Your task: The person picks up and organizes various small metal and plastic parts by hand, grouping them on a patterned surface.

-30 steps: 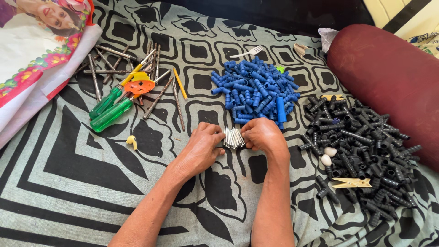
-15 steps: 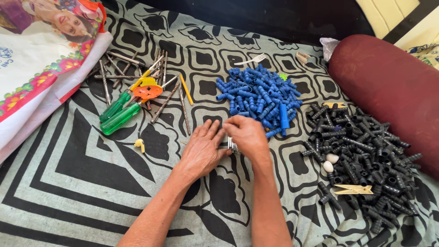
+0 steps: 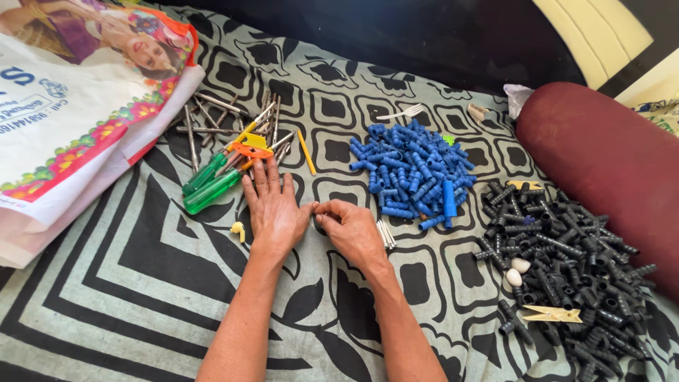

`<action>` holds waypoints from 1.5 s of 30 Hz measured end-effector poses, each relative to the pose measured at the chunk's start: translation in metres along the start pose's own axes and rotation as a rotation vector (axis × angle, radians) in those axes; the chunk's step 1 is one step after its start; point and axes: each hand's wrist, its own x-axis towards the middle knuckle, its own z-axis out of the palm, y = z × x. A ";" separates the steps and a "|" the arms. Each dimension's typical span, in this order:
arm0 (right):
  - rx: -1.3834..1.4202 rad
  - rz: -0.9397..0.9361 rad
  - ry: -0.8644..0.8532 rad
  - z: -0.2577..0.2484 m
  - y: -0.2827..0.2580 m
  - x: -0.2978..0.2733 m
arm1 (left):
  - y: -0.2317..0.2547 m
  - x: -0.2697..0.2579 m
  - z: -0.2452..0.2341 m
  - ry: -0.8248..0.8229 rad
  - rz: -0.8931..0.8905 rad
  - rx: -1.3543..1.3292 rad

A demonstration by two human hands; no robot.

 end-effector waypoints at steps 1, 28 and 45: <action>0.001 -0.004 0.000 0.002 0.000 0.000 | 0.001 -0.001 -0.001 0.004 -0.002 0.001; -0.079 0.007 -0.150 -0.008 -0.012 -0.005 | -0.049 0.081 0.028 0.105 0.013 0.307; -0.018 -0.513 -0.155 0.036 -0.033 -0.023 | -0.139 0.027 -0.029 0.393 0.143 -0.136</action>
